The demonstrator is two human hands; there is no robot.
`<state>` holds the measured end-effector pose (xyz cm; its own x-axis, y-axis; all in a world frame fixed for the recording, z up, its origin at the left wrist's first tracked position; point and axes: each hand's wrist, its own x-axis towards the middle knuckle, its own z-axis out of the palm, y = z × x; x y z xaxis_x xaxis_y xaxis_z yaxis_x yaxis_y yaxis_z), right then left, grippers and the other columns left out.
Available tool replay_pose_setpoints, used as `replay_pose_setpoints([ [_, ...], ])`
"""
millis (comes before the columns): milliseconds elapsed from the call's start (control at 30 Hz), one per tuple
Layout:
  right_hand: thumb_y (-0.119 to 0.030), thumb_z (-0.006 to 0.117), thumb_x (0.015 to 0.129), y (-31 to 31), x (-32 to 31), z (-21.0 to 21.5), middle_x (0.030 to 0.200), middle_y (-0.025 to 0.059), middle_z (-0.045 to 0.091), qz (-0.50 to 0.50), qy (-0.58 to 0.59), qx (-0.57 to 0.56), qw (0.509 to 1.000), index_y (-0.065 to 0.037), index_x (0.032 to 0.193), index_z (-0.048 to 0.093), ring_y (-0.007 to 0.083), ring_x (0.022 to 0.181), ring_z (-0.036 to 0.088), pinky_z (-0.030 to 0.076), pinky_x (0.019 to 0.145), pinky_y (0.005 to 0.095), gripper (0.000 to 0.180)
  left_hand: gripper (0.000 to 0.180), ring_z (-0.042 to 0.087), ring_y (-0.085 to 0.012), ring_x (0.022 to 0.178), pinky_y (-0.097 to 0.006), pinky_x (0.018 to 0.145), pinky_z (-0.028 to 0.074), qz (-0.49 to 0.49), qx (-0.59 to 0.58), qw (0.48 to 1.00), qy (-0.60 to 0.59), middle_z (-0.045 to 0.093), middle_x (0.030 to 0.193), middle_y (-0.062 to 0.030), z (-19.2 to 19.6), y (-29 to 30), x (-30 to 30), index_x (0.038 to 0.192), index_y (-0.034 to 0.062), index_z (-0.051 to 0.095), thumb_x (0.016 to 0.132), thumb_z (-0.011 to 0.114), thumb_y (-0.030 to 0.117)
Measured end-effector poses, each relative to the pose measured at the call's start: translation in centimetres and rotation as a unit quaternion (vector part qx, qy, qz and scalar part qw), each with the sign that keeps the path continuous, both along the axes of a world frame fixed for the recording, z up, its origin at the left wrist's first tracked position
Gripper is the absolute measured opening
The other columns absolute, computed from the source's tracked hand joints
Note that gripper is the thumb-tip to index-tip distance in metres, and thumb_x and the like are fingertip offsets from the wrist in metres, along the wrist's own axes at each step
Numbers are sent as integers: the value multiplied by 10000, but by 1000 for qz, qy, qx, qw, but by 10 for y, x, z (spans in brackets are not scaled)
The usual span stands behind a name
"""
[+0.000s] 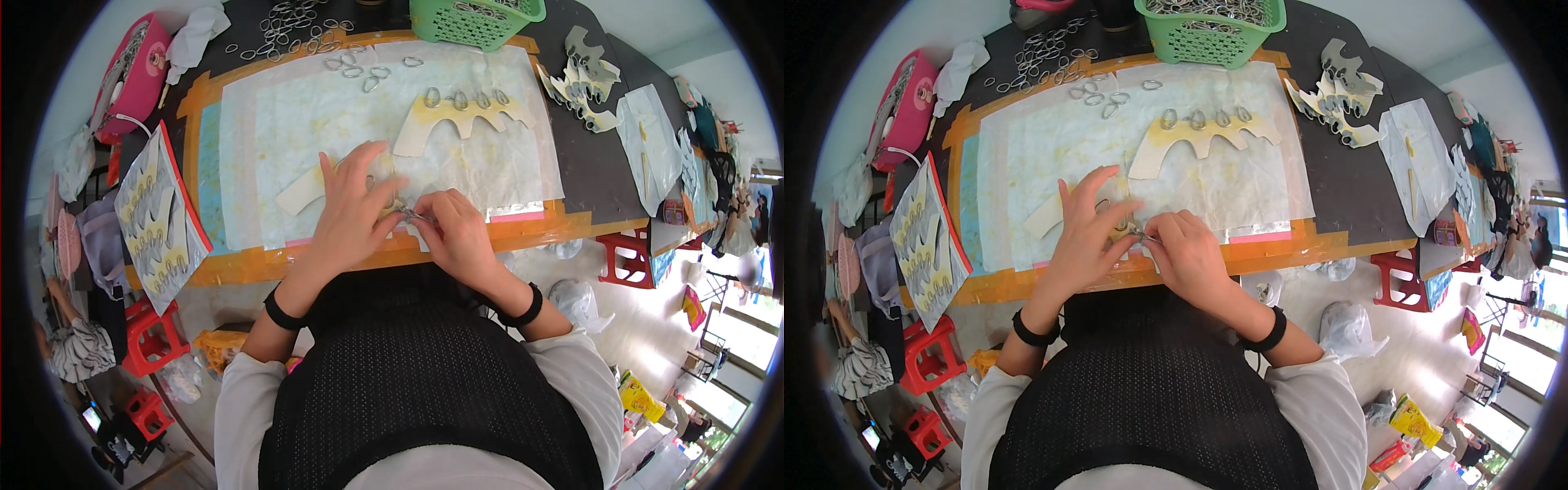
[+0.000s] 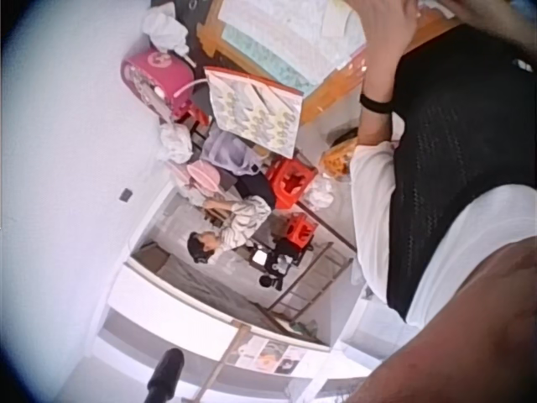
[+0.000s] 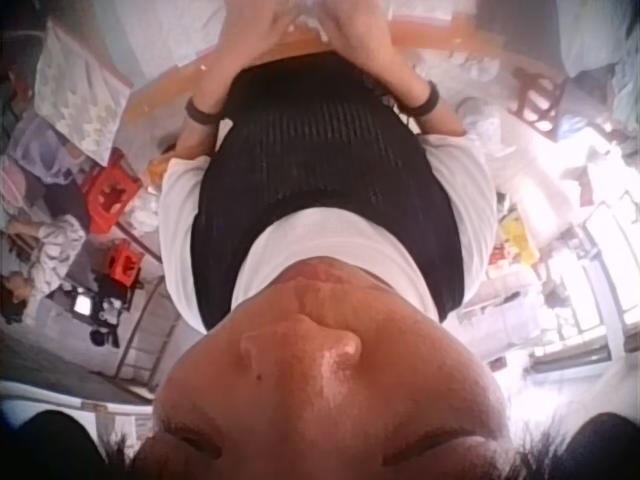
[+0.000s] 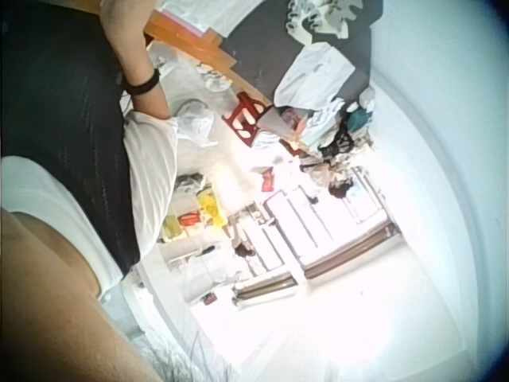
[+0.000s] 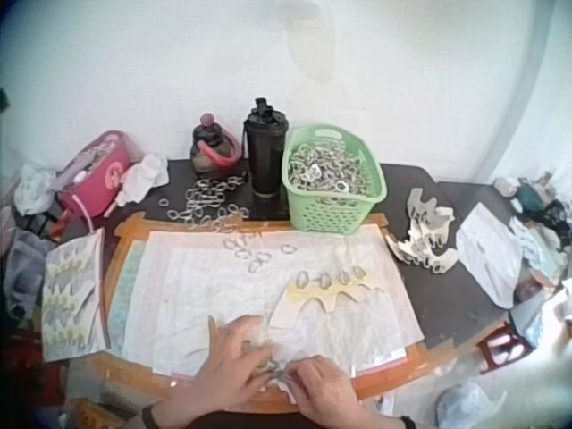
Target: Attaching small metal rings to pre-cut white leather shoe or bag components.
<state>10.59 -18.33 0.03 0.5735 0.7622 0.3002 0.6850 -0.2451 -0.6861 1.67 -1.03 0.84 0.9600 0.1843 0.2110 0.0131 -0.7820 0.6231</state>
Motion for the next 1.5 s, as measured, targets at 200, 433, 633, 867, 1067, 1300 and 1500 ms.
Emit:
replay_pose_setpoints([
  [200, -6, 712, 821, -3, 18, 28, 763, 28, 569, 63, 275, 62, 957, -62, 1103, 541, 117, 647, 543, 431, 567, 266, 334, 144, 290, -376, 1392, -611, 1164, 30, -102, -41, 994, 11, 406, 1410, -126, 24, 22, -2, 741, 115, 665, 693, 797, 145],
  [433, -36, 684, 879, 7, 26, 20, 867, -7, 611, 225, 674, 148, 688, -59, 1240, 478, 20, 686, 480, 364, 586, 188, 417, 127, 181, -346, 1445, -485, 1172, 101, -204, -468, 860, -10, 438, 1373, -99, 23, 26, -6, 699, 95, 694, 734, 809, 138],
  [633, -86, 729, 868, 12, 24, 38, 835, -37, 595, 222, 578, 16, 785, 11, 890, 666, 22, 722, 471, 366, 613, 214, 117, 129, 161, -333, 1450, -491, 1166, 71, -174, -459, 871, -10, 432, 1376, -104, 27, 32, -8, 696, 85, 683, 748, 793, 124],
  [867, -91, 717, 887, 10, 17, 27, 853, -20, 607, 266, 590, 92, 757, 25, 980, 682, 30, 750, 484, 390, 638, 215, 153, 121, 178, -300, 1442, -460, 1164, 96, -176, -490, 854, -8, 420, 1380, -119, 17, 29, -10, 733, 81, 688, 808, 748, 155],
  [1067, -102, 693, 910, 6, 13, 27, 910, 12, 622, 162, 526, 150, 821, 31, 1017, 672, 61, 794, 511, 413, 679, 227, 173, 193, 564, -184, 1005, -322, 886, 430, 57, -378, 920, -84, 615, 1057, -99, 24, 36, -50, 936, 13, 665, 890, 658, 201],
  [1300, -102, 664, 931, 15, -1, 21, 927, 26, 609, 181, 480, 188, 838, 30, 964, 633, 82, 834, 534, 429, 717, 251, 140, 458, 567, -108, 763, -247, 708, 448, -37, -568, 816, 104, 641, 852, -14, 24, -21, -51, 1043, -23, 663, 957, 567, 416],
  [1500, -94, 655, 932, 8, -1, 22, 882, 13, 596, 186, 435, 160, 867, 11, 975, 633, 71, 781, 529, 441, 688, 246, 115, 90, 523, -29, 768, -207, 661, 424, 99, -584, 804, -59, 655, 866, 9, 20, -27, -31, 951, -8, 690, 911, 677, 70],
])
